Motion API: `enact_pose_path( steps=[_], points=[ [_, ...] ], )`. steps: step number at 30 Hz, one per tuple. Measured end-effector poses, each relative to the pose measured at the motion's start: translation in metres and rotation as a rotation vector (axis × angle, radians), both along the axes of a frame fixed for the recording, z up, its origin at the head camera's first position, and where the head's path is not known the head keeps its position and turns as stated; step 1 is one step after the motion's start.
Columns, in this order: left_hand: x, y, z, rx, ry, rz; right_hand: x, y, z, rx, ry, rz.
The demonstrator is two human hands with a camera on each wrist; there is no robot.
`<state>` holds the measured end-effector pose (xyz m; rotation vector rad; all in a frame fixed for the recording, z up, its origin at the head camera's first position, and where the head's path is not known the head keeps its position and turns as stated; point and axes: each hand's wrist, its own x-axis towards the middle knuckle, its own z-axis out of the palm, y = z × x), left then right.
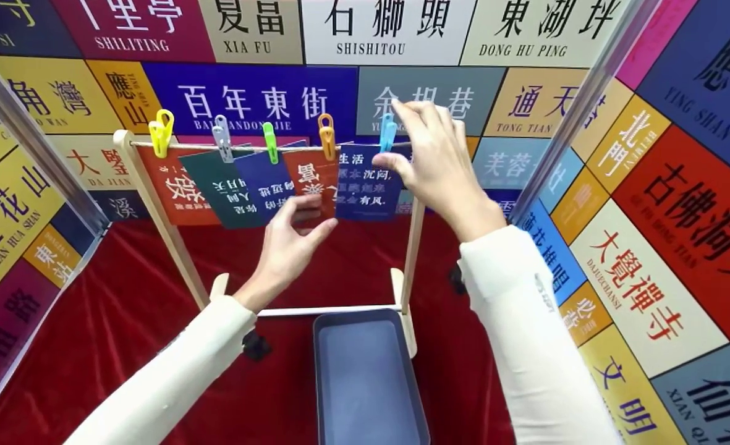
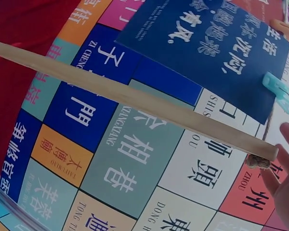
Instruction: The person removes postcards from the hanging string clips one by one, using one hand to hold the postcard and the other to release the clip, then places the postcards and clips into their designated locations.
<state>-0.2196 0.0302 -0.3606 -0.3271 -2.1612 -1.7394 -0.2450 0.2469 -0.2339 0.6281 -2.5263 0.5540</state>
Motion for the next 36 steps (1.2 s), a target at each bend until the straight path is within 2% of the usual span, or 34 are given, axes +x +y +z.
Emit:
enact_pose_path(
  steps=[4, 10, 21, 29, 36],
  points=[
    [-0.006, 0.003, 0.003, 0.038, -0.033, -0.003, -0.003, -0.003, 0.006, -0.037, -0.076, -0.001],
    [-0.014, 0.011, 0.007, 0.034, -0.080, 0.016, -0.007, -0.005, 0.009, -0.087, -0.160, 0.024],
    [-0.019, 0.023, 0.009, 0.018, -0.118, 0.060, -0.012, -0.008, 0.017, -0.128, -0.283, 0.015],
    [-0.024, 0.030, 0.010, 0.027, -0.150, 0.092, -0.014, -0.009, 0.018, -0.181, -0.293, -0.017],
    [-0.027, 0.032, 0.011, 0.110, -0.197, 0.092, -0.014, -0.010, 0.019, -0.237, -0.314, -0.032]
  ],
)
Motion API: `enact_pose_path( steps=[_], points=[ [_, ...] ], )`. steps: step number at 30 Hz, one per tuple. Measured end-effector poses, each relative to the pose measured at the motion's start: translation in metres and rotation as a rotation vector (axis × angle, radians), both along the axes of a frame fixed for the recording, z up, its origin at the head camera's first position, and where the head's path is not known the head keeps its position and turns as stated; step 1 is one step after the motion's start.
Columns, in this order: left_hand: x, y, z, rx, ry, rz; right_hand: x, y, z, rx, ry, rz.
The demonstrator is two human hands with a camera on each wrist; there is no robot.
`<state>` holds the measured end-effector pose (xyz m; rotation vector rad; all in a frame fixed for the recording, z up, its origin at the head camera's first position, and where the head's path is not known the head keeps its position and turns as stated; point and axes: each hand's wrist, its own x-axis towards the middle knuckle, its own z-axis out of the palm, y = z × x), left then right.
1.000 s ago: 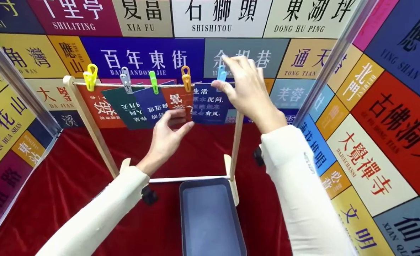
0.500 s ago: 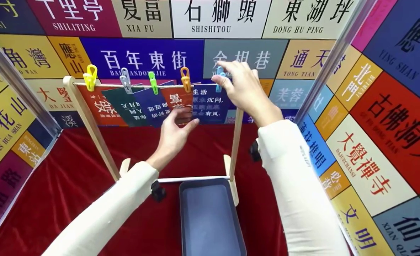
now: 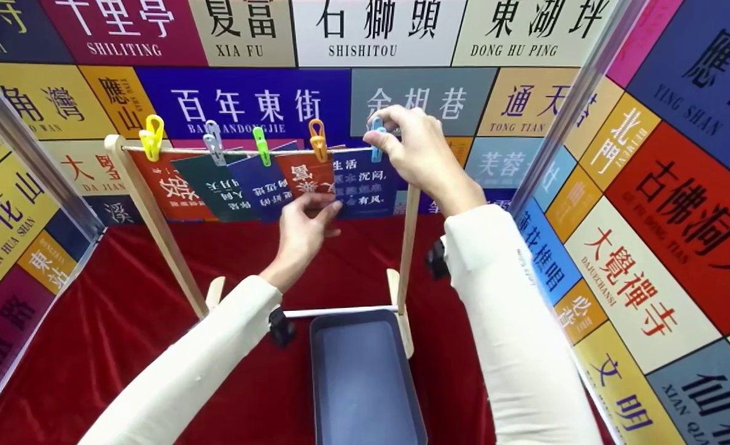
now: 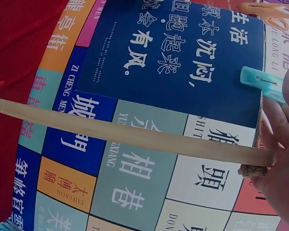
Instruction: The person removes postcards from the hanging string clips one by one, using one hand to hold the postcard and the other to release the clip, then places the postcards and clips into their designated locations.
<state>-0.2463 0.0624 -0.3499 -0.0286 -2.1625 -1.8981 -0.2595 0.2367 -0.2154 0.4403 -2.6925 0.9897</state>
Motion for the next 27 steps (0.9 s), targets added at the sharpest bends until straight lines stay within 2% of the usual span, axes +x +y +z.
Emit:
enact_pose_path(
  steps=[5, 11, 20, 27],
  points=[
    [-0.001, -0.003, 0.000, -0.002, -0.002, -0.006, 0.001, 0.000, 0.000, -0.002, -0.003, -0.027],
    [0.001, -0.004, 0.002, 0.026, 0.000, -0.042, 0.003, 0.000, 0.000, -0.009, -0.003, -0.049],
    [0.006, -0.005, 0.001, 0.016, 0.047, -0.066, 0.003, -0.002, -0.001, -0.043, 0.071, -0.078],
    [0.010, -0.006, -0.003, 0.041, 0.051, -0.081, 0.006, -0.001, 0.002, -0.085, 0.134, -0.088]
  ],
)
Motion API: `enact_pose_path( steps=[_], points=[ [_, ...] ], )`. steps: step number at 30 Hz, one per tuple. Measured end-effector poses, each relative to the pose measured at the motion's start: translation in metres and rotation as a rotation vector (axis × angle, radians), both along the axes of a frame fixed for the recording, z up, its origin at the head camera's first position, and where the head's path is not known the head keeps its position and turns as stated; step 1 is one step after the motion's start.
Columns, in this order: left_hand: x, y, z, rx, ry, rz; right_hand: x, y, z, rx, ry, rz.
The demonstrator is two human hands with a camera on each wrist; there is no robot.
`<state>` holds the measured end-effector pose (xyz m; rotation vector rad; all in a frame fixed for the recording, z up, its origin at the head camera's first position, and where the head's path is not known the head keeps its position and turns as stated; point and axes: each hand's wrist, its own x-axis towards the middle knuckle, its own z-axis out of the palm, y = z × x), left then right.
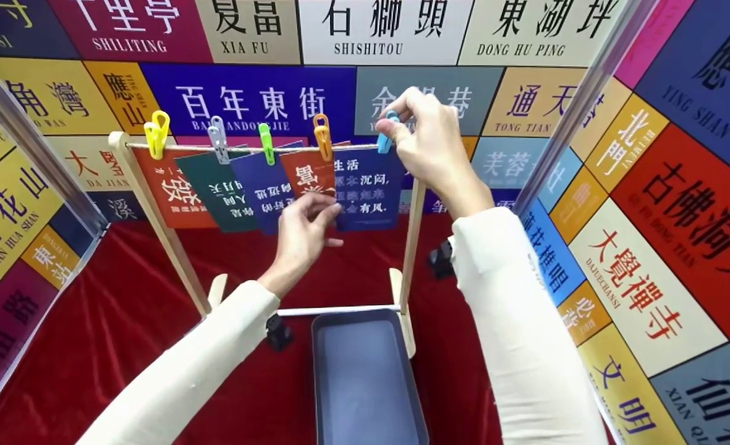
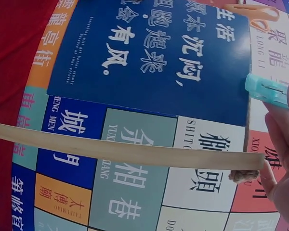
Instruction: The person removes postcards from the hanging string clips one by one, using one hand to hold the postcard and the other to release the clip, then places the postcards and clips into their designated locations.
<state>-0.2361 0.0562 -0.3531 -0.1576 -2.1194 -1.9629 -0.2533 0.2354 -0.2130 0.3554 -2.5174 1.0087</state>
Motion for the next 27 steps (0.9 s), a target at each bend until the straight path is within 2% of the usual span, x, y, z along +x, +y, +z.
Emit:
enact_pose_path(
  steps=[7, 15, 20, 27],
  points=[
    [0.005, -0.003, -0.004, 0.016, -0.011, 0.007, 0.008, -0.003, -0.001, -0.056, 0.073, 0.037],
    [0.014, -0.006, -0.008, 0.018, -0.015, 0.005, 0.014, -0.004, -0.009, -0.075, 0.069, 0.049],
    [0.019, -0.010, -0.011, 0.010, -0.023, 0.011, 0.016, -0.004, -0.015, -0.072, 0.114, 0.061],
    [0.023, -0.014, -0.013, 0.016, -0.017, 0.002, 0.019, -0.005, -0.020, -0.116, 0.167, 0.084]
  ],
)
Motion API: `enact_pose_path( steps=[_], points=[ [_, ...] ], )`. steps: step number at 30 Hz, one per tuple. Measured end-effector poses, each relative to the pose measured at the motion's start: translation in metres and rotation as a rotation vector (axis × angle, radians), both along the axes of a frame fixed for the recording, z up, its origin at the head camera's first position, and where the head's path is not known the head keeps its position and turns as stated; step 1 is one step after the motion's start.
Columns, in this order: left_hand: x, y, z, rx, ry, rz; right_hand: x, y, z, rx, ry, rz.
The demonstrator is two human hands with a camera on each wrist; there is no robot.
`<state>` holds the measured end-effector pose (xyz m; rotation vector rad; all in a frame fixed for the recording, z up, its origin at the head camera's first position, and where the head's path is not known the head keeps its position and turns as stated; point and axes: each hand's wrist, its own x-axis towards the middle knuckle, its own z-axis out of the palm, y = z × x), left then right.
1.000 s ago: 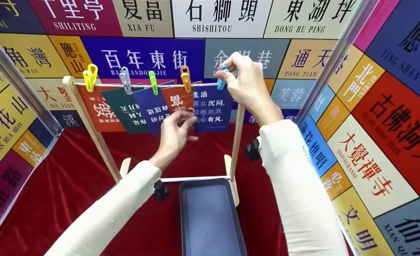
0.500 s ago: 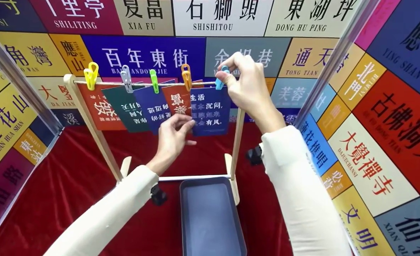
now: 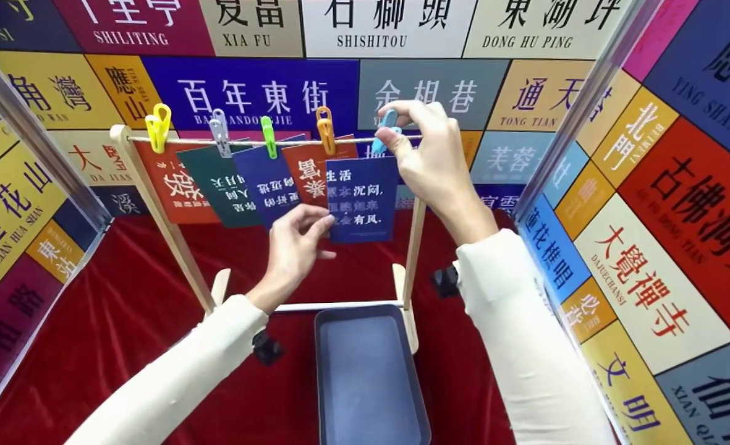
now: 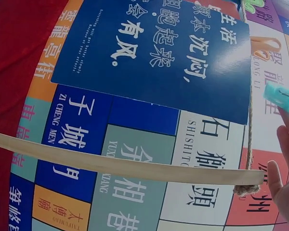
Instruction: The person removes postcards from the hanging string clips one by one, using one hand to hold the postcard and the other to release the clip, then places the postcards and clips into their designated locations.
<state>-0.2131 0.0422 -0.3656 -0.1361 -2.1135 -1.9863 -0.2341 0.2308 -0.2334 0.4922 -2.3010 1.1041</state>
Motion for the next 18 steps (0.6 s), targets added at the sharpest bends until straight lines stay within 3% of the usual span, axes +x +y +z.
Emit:
enact_pose_path(
  steps=[10, 18],
  points=[
    [0.007, -0.006, -0.004, 0.012, 0.017, 0.012, 0.005, 0.000, -0.011, -0.081, 0.089, 0.094],
    [0.014, -0.014, -0.006, 0.040, -0.004, 0.011, 0.011, 0.003, -0.023, -0.168, 0.066, 0.155]
  ],
)
